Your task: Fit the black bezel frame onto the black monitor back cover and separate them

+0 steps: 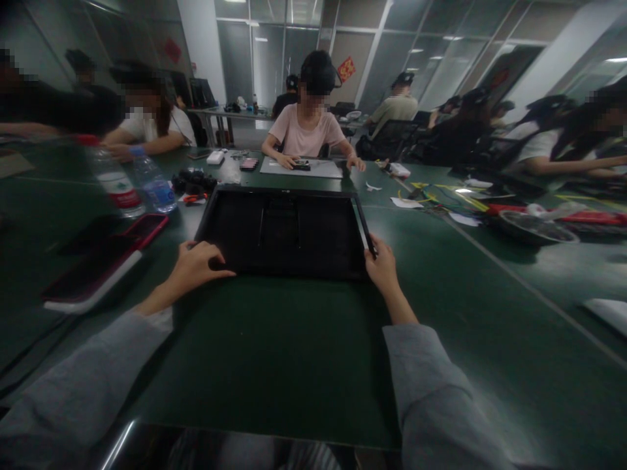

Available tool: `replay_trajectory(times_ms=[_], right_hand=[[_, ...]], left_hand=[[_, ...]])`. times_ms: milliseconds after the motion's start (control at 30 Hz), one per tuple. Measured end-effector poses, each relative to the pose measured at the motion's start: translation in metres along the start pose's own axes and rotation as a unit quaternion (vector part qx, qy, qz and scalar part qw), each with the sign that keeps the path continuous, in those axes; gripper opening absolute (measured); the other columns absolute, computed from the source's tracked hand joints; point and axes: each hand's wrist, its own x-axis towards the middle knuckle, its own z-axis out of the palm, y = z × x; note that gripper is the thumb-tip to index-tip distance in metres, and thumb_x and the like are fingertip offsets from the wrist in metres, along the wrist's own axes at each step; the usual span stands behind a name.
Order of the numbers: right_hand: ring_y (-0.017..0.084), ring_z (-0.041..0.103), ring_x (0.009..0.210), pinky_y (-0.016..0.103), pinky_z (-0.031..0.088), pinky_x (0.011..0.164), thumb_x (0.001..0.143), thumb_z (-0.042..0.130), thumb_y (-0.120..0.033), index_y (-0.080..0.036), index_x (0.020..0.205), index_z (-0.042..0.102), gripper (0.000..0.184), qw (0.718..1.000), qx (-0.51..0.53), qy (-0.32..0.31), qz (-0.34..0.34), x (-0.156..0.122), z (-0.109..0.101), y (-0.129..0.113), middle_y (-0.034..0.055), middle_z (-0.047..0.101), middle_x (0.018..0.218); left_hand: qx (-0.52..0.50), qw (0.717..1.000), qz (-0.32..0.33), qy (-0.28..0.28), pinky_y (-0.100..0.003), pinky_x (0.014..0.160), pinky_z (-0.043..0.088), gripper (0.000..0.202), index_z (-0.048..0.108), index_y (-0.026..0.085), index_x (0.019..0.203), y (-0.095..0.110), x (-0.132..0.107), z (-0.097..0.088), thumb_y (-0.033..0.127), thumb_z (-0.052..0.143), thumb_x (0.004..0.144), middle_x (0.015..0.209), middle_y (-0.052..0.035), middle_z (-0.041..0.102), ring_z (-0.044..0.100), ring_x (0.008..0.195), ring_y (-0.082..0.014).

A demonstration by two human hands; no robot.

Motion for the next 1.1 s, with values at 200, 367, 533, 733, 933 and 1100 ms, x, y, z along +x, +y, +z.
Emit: replay_trajectory(times_ms=[200, 367, 533, 733, 933, 1100], right_hand=[[0.035, 0.063, 0.131, 0.057, 0.047, 0.118, 0.086, 0.06, -0.038, -0.016, 0.143, 0.065, 0.061, 1.0, -0.019, 0.001, 0.002, -0.003, 0.001, 0.003, 0.02, 0.069, 0.137], [0.034, 0.071, 0.109, 0.058, 0.052, 0.108, 0.084, 0.061, -0.038, -0.015, 0.136, 0.069, 0.057, 0.997, -0.067, 0.024, 0.028, -0.004, 0.001, 0.006, 0.0176, 0.076, 0.114], [0.032, 0.073, 0.106, 0.053, 0.056, 0.103, 0.086, 0.06, -0.038, -0.015, 0.134, 0.071, 0.054, 0.996, -0.074, 0.028, 0.03, -0.006, 0.007, 0.007, 0.0173, 0.077, 0.116], [0.035, 0.073, 0.111, 0.055, 0.055, 0.105, 0.09, 0.056, -0.038, -0.016, 0.135, 0.072, 0.053, 0.995, -0.088, 0.026, 0.026, -0.004, 0.019, -0.003, 0.0177, 0.078, 0.12], [0.036, 0.073, 0.113, 0.057, 0.054, 0.106, 0.089, 0.058, -0.039, -0.015, 0.135, 0.074, 0.054, 0.996, -0.071, 0.027, 0.049, 0.012, 0.034, -0.008, 0.0175, 0.078, 0.119], [0.033, 0.075, 0.099, 0.054, 0.058, 0.096, 0.083, 0.067, -0.051, -0.017, 0.134, 0.076, 0.062, 0.994, 0.034, 0.028, 0.099, 0.031, 0.047, -0.005, 0.0113, 0.08, 0.096]], left_hand=[[-0.005, 1.0, 0.007, -0.004, -0.06, 0.118, 0.025, 0.036, 0.072, 0.026, 0.086, -0.001, 0.001, 0.0, 0.061, 0.082, 0.085, 0.11, -0.0051, 0.077, 0.064, 0.115, -0.0324], [0.012, 0.982, -0.099, 0.159, -0.055, 0.114, 0.038, 0.034, 0.073, 0.025, 0.122, -0.012, 0.006, 0.005, 0.049, 0.068, 0.098, 0.138, -0.0131, 0.068, 0.056, 0.133, -0.0359], [0.013, 0.963, -0.211, 0.169, -0.048, 0.106, 0.051, 0.055, 0.064, 0.013, 0.143, -0.038, 0.008, 0.012, 0.043, 0.067, 0.096, 0.141, -0.0204, 0.064, 0.063, 0.128, -0.0358], [-0.03, 0.953, -0.268, 0.134, -0.041, 0.103, 0.053, 0.05, 0.071, 0.012, 0.139, -0.056, 0.014, 0.012, 0.042, 0.058, 0.101, 0.13, -0.0181, 0.075, 0.073, 0.113, -0.0307], [-0.015, 0.947, -0.287, 0.142, -0.042, 0.101, 0.053, 0.049, 0.075, 0.014, 0.137, -0.064, 0.028, 0.012, 0.043, 0.057, 0.101, 0.12, -0.018, 0.08, 0.075, 0.111, -0.0334], [-0.023, 0.939, -0.295, 0.174, -0.045, 0.1, 0.054, 0.047, 0.077, 0.014, 0.134, -0.07, 0.039, 0.013, 0.04, 0.06, 0.099, 0.119, -0.0188, 0.081, 0.075, 0.111, -0.0354]])
